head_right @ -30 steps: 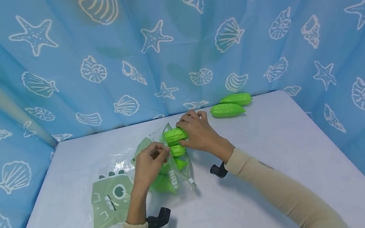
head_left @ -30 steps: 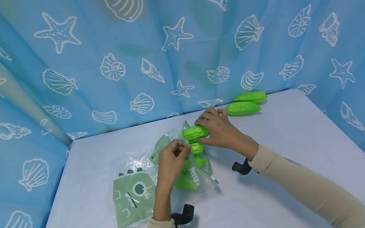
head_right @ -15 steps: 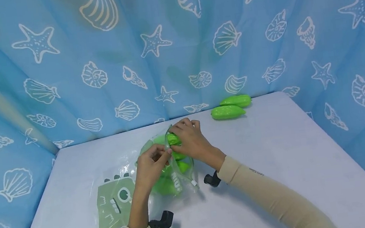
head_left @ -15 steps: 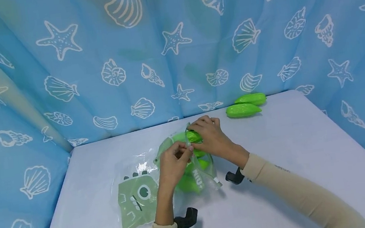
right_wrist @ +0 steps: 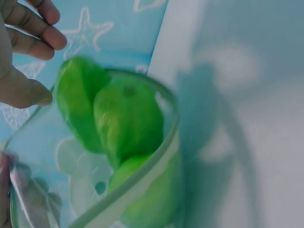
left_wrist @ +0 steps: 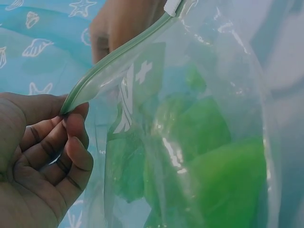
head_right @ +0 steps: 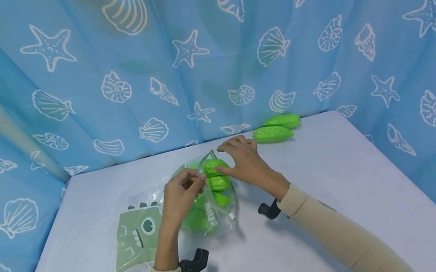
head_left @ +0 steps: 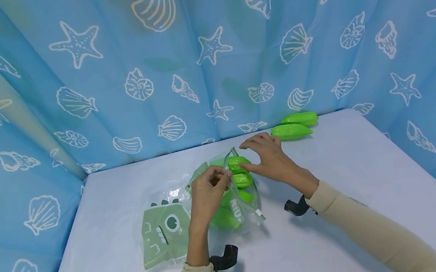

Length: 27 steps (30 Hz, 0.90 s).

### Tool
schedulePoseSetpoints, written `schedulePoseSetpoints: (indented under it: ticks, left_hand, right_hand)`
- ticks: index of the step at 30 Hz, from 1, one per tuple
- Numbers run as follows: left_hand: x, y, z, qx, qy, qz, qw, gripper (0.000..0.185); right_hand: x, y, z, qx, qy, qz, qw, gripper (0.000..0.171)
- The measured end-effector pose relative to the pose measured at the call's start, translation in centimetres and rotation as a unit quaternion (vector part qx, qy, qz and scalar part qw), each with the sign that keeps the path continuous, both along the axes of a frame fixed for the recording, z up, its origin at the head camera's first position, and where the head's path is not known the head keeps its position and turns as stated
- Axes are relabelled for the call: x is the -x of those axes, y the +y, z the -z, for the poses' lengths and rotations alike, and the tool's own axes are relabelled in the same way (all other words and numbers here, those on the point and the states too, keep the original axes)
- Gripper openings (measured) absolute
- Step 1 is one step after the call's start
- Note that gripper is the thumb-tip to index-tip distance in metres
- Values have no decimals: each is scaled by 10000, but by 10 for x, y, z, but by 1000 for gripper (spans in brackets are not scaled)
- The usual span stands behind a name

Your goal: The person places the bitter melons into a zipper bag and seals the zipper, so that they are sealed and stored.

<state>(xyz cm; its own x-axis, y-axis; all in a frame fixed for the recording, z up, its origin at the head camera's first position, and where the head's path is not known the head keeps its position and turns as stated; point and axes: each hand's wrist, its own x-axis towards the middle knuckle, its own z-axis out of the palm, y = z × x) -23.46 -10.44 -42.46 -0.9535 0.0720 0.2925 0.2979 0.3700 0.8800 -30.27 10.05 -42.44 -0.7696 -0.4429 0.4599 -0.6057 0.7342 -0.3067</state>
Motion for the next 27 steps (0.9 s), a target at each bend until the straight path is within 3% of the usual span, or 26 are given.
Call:
schedulePoseSetpoints:
  ticks: [5,12,22,27]
  left_hand:
    - [1,0,-3,51,-68,-127,9999,14]
    - [3,0,-9,-10,27,-72,10000,15]
    - [1,-1,-6,30,-49,-65,10000,15]
    - [-3,0,-5,41,-130,-115,9998,16]
  right_hand:
    - [11,25,-1,-191,99,337,9992,45]
    - [40,70,-2,-699,183,965,9927,52]
    - [64,130,19,-917,-601,1715,9791,63]
    - [66,147,28,-1046,-921,1815,9735,69]
